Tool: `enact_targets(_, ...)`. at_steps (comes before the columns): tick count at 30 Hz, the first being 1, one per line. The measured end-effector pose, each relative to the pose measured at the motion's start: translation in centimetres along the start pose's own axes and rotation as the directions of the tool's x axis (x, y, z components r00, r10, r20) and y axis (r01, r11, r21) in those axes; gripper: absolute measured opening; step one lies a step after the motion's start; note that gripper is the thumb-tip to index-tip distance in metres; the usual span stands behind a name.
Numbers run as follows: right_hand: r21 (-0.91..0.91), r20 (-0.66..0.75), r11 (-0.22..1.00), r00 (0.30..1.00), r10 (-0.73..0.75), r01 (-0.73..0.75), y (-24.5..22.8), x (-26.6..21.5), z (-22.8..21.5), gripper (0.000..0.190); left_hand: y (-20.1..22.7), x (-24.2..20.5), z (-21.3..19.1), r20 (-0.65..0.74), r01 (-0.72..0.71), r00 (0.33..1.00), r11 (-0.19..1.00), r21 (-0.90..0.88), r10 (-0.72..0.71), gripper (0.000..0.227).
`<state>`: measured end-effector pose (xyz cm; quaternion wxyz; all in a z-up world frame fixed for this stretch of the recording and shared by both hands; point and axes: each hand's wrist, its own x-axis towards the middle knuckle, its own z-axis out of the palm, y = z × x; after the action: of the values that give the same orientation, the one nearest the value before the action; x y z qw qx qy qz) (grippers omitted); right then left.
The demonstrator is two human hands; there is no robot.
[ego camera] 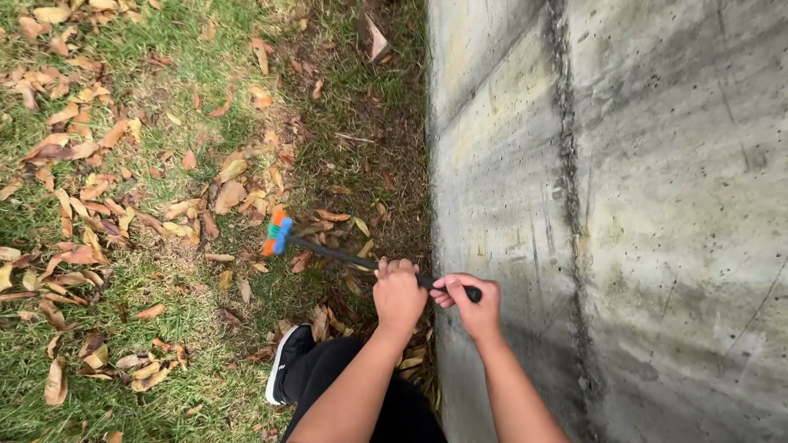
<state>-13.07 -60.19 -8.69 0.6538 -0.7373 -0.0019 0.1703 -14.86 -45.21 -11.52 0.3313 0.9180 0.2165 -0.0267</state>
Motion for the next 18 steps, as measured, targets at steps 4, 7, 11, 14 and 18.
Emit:
enact_targets(4,-0.029,0.039,0.997,0.997,-0.071,0.072,-4.6,1.8,-1.6,0.024,3.1,1.3,1.3,-0.072,-0.033,0.997,0.999,0.021,0.034,0.013)
enact_targets(7,-0.438,0.049,0.883,0.985,-0.164,0.169,-6.0,2.4,-0.3,0.022,2.2,1.7,4.3,0.026,0.046,0.999,0.983,-0.176,-0.042,0.014)
enact_targets(11,-0.668,0.198,0.674,0.949,-0.246,0.314,-0.1,2.7,2.2,0.019,-3.1,1.7,8.4,0.193,0.252,0.962,0.905,-0.342,-0.195,0.019)
enact_targets(14,-0.433,0.183,0.861,0.962,-0.204,0.266,2.8,1.7,3.2,0.019,-5.3,1.1,7.1,0.099,0.219,0.975,0.938,-0.269,-0.199,0.014)
enact_targets(18,-0.049,0.174,0.988,0.975,-0.135,0.146,1.8,1.9,4.1,0.021,-5.0,1.9,2.7,-0.195,0.025,0.98,0.997,-0.066,-0.038,0.007)
